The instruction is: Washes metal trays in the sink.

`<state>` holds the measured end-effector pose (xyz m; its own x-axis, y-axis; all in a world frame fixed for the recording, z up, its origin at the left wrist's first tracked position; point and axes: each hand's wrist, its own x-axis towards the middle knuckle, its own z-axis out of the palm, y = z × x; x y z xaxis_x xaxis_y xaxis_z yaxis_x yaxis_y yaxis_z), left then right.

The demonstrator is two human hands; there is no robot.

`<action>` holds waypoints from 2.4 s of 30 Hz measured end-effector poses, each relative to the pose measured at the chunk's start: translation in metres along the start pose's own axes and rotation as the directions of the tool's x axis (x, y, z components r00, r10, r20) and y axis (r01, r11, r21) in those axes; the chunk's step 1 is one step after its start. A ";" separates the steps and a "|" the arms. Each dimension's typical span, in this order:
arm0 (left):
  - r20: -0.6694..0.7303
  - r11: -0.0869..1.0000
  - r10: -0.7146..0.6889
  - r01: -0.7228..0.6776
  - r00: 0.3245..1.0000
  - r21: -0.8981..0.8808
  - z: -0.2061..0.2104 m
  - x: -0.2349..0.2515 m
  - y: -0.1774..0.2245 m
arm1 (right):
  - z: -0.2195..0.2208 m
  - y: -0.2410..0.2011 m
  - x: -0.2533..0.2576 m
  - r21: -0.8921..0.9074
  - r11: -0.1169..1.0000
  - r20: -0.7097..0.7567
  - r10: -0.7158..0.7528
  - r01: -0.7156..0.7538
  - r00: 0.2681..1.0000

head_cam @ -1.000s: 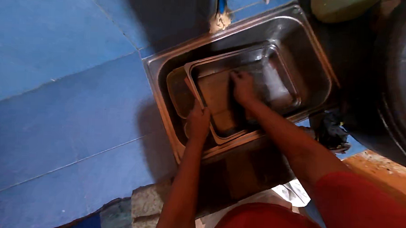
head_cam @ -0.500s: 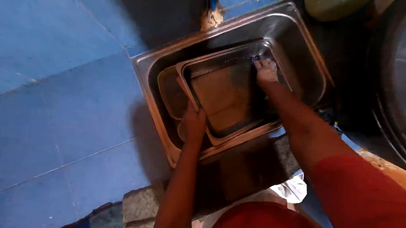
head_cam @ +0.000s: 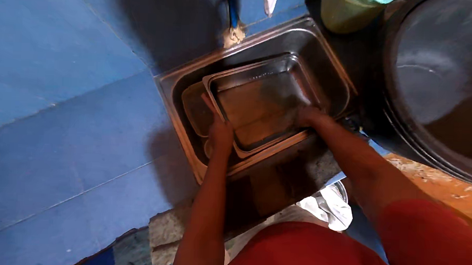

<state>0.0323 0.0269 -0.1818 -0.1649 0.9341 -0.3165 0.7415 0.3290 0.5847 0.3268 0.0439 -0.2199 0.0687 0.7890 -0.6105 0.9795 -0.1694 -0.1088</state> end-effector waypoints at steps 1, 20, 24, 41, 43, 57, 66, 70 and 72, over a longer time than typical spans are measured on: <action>-0.003 1.000 -0.005 0.005 1.000 -0.018 0.001 0.001 0.000 | 0.005 -0.013 -0.001 -0.004 0.998 -0.007 -0.066 0.066 0.998; -0.005 1.000 0.008 -0.008 1.000 0.021 -0.064 0.010 0.035 | -0.012 -0.091 -0.066 0.123 0.654 -0.244 -0.709 0.746 0.662; -0.061 0.988 0.061 -0.069 0.996 -0.140 -0.087 0.024 0.042 | -0.084 -0.082 -0.094 -0.049 0.658 -0.242 -0.738 0.751 0.630; -0.494 0.769 0.356 -0.549 0.793 -0.327 -0.119 -0.048 0.043 | -0.238 -0.081 -0.145 -0.085 0.477 -0.357 -0.834 0.875 0.420; -0.477 0.821 0.235 -0.435 0.847 -0.369 -0.115 -0.048 0.040 | -0.237 -0.081 -0.144 -0.024 0.577 -0.470 -0.727 0.816 0.500; -0.413 0.842 -0.097 -0.147 0.905 -0.519 -0.085 -0.036 0.017 | -0.110 -0.171 -0.060 -0.103 0.584 -0.938 -0.327 0.806 0.118; -0.378 0.759 -0.234 -0.075 0.896 -0.647 -0.077 -0.022 0.009 | -0.110 -0.126 -0.015 0.349 0.734 -0.900 0.088 0.583 0.428; -0.356 0.812 -0.290 0.031 0.888 -0.583 -0.071 -0.012 0.018 | -0.061 -0.204 -0.033 -0.059 0.600 -0.971 -0.221 0.798 0.095; -0.338 0.807 -0.319 0.067 0.885 -0.587 -0.071 -0.011 0.018 | -0.039 -0.211 -0.029 -0.237 0.568 -0.923 -0.384 0.788 -0.001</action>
<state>0.0015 0.0323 -0.1146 -0.6029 0.7685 -0.2142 0.2050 0.4087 0.8893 0.1258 0.0799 -0.1490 -0.2015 0.6096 0.7667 0.6556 0.6655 -0.3568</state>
